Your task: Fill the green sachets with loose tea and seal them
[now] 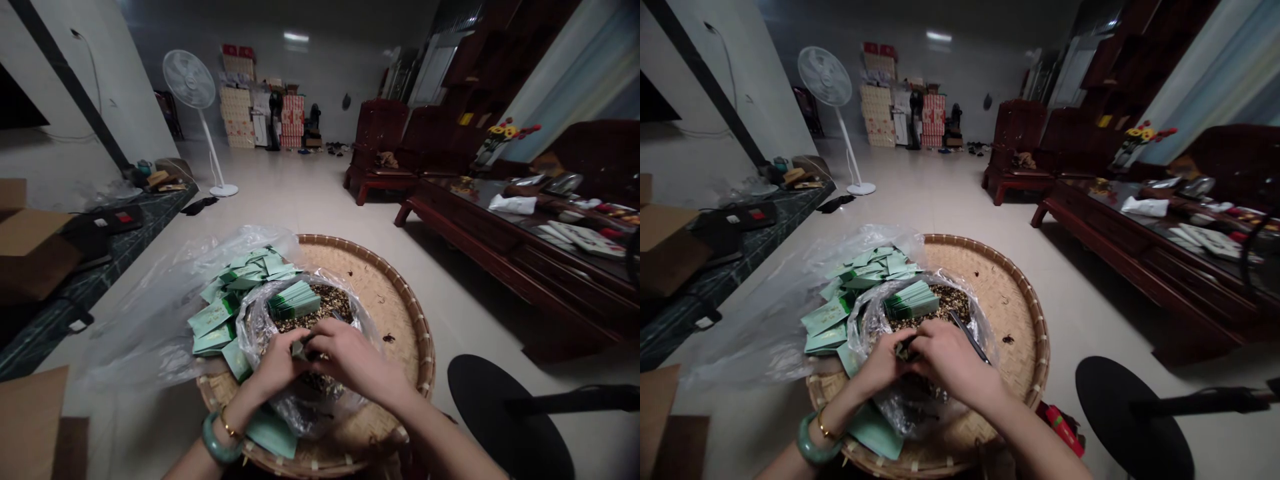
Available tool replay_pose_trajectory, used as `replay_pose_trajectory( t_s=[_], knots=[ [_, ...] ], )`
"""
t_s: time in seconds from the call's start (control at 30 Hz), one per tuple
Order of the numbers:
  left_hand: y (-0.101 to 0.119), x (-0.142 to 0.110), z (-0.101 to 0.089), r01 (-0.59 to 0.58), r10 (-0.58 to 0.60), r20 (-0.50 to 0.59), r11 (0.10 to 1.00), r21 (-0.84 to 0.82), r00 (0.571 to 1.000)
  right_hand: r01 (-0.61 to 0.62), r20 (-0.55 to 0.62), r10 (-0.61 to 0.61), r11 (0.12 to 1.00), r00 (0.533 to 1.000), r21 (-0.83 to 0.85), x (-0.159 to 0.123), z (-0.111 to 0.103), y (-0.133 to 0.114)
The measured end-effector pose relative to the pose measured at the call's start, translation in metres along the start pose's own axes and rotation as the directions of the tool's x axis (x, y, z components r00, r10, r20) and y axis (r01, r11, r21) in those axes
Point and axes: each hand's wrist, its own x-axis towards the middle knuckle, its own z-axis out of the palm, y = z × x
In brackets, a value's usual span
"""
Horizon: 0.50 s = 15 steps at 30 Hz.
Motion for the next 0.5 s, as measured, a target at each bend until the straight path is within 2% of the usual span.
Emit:
replay_pose_trajectory(
  t_s=[0.13, 0.23, 0.4, 0.5],
  knots=[
    [0.001, -0.005, -0.004, -0.110, 0.110, -0.006, 0.994, 0.006, 0.994, -0.002, 0.035, 0.002, 1.000, 0.999, -0.005, -0.012, -0.014, -0.023],
    [0.002, -0.006, -0.004, -0.146, 0.146, -0.017, 0.989, 0.004, 0.989, -0.055, 0.049, 0.061, 0.992, 0.997, -0.117, -0.015, -0.022, -0.030],
    [0.002, -0.005, -0.003, -0.132, 0.132, 0.001, 0.990, 0.053, 0.991, -0.102, 0.166, 0.163, 0.940, 0.973, -0.327, 0.001, -0.016, -0.031],
    [0.001, -0.003, -0.004, -0.118, 0.118, 0.005, 0.987, 0.113, 0.993, -0.079, 0.141, 0.138, 0.930, 0.980, -0.358, 0.013, -0.010, -0.026]
  ],
)
